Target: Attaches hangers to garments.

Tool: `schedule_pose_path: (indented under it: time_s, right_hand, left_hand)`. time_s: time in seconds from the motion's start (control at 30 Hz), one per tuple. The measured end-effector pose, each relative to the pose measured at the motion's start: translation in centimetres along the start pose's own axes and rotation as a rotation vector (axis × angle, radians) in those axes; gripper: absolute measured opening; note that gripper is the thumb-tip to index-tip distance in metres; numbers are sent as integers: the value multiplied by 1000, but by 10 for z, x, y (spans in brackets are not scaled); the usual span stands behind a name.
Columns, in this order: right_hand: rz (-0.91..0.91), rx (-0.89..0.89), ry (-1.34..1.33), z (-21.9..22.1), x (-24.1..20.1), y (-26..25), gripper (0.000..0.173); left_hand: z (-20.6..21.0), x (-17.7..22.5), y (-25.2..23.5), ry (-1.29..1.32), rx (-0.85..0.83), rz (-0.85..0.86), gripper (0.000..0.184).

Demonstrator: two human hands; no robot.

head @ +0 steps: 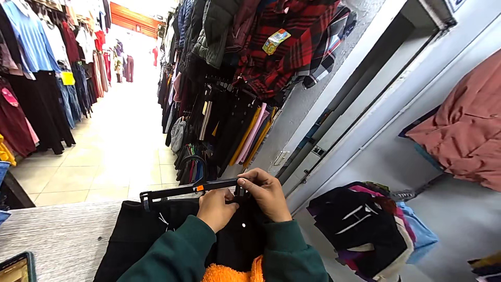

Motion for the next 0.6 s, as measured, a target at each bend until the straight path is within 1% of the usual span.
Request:
schedule_pose_path:
  time_s: [0.07, 0.27, 0.43, 0.6]
  right_hand:
    - [20, 5, -50, 1, 6, 0, 10]
    - [93, -53, -111, -7, 27, -4, 9]
    - [116, -69, -85, -12, 27, -1, 9]
    - [110, -128, -31, -18, 21, -7, 8]
  left_hand:
    - [0, 1, 0, 4, -11, -9, 29]
    - [3, -5, -2, 85, -22, -24, 28]
    - [2, -3, 2, 114, 5, -12, 28]
    - [8, -8, 4, 200, 82, 60, 32]
Point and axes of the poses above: each hand's wrist, its own y-axis away from the middle knuckle, its own z-axis out of the palm, x = y × z, the point moved 1 cm from there along -y, towards the middle knuckle, and after that the axes turned 10 degrees about x, right-handed, at the moved point
